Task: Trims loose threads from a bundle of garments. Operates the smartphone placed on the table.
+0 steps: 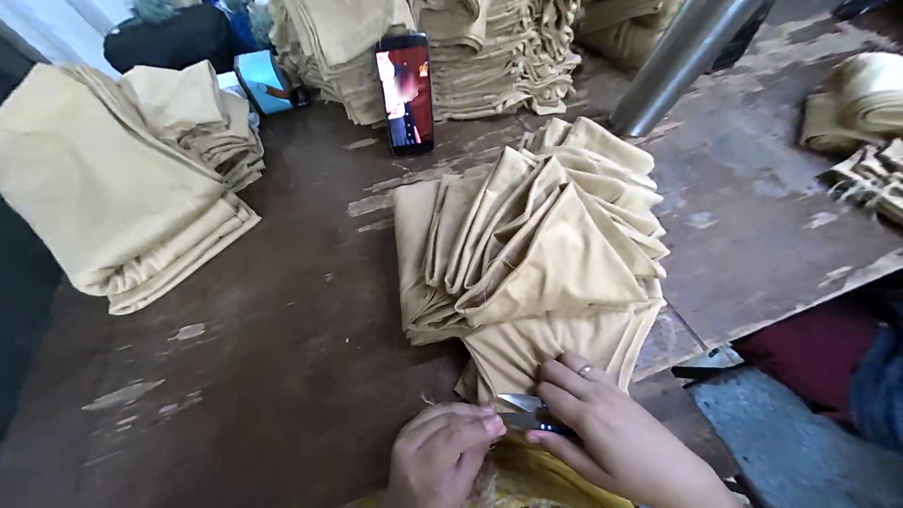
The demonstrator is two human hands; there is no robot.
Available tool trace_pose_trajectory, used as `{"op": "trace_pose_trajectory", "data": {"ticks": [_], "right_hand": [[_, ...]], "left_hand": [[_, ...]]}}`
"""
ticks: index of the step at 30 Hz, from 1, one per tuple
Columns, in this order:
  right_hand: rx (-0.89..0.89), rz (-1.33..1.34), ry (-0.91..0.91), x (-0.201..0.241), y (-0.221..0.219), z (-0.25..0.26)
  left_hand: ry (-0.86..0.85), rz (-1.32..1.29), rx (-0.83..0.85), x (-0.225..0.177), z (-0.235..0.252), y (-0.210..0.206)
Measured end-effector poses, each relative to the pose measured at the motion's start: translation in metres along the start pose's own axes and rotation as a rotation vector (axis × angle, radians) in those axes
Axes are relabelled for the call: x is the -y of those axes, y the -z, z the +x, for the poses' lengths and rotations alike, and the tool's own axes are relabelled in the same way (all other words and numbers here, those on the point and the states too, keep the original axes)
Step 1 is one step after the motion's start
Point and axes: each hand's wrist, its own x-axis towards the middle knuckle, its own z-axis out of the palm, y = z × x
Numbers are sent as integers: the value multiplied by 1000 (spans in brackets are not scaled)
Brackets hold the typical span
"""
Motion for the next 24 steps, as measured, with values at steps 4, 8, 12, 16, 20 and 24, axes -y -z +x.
{"op": "trace_pose_trajectory", "data": {"ticks": [4,8,12,16,20,24], "right_hand": [[12,-38,-12,3,-1,4],[32,-52,-5,4,1,3],[15,-88,-15,5,-3,7],[9,-28,-14,2,-2,6],[-17,160,6,-7,5,0],[-56,334,13,-16,9,-3]], "left_hand": [[-60,113,-53,2,1,0],[-38,113,-71,1,2,-2],[-43,0,-30,0,4,-1],[-24,-166,79,0,4,5],[154,176,150,2,1,-3],[131,226,147,0,2,-1]]}}
